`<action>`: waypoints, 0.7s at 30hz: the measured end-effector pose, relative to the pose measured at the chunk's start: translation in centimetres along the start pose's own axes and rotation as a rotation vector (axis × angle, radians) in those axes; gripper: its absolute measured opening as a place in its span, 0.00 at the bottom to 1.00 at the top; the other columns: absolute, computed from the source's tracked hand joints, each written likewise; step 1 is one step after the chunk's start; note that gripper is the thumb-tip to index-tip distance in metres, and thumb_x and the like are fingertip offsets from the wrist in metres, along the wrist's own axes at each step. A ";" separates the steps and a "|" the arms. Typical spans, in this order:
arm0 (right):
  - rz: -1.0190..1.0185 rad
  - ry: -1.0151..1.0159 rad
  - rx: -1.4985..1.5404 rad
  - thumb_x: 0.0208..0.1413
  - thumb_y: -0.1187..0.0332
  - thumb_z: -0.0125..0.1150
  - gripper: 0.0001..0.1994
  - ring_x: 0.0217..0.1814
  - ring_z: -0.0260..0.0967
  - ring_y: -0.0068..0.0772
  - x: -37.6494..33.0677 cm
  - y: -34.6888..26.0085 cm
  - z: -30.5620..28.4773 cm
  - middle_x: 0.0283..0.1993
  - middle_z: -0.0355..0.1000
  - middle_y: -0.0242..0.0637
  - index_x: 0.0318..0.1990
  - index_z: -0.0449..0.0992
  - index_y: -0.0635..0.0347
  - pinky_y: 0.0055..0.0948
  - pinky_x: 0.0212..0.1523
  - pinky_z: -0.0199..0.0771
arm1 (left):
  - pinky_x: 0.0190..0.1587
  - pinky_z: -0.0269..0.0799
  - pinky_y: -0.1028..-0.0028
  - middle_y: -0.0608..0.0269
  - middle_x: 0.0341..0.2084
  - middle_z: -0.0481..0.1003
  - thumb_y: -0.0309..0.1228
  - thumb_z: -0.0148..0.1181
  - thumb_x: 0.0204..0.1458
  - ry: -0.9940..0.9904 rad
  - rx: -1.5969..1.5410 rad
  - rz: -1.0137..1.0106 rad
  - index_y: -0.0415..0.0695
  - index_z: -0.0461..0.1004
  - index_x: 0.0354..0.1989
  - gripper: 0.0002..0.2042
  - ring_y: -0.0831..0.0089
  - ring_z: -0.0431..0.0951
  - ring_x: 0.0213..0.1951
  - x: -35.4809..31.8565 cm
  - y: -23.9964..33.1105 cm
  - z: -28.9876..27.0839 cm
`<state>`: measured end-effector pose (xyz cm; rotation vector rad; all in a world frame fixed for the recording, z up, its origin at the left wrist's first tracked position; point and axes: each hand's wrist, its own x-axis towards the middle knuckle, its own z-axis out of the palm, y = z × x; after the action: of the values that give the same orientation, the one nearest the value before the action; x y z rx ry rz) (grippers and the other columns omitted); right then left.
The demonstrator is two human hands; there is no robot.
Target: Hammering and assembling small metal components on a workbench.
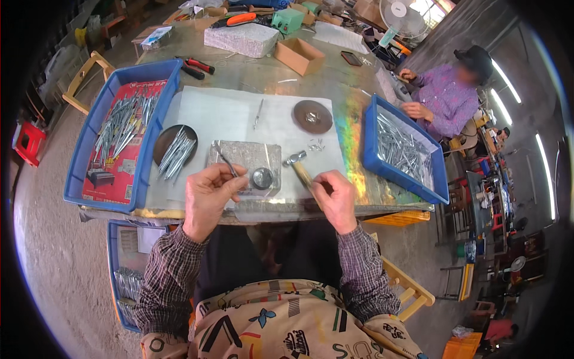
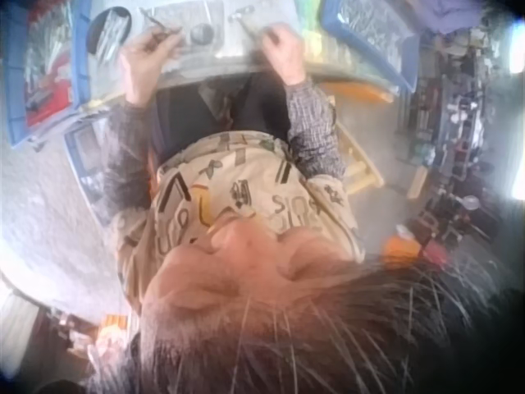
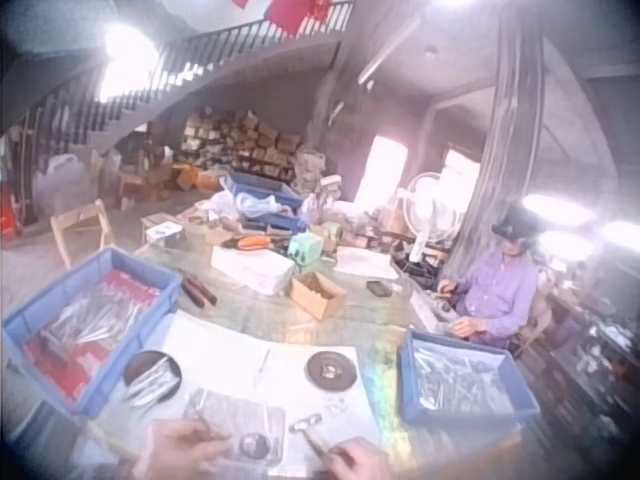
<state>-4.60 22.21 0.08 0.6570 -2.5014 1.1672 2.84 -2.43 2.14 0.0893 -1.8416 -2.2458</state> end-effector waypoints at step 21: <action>0.112 -0.104 0.555 0.50 0.80 0.59 0.03 0.25 0.65 0.14 -2.8 -8.3 2.6 0.29 0.68 0.31 0.32 0.72 0.66 0.15 0.23 0.62 | 0.31 0.77 0.74 0.57 0.31 0.75 0.23 0.56 0.53 0.000 -0.580 -0.256 0.38 0.71 0.41 0.08 0.71 0.77 0.30 -2.5 -1.8 2.5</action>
<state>1.86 16.26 2.48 0.7265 -2.3166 1.9439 4.50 0.79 0.69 0.2310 -1.1622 -2.8579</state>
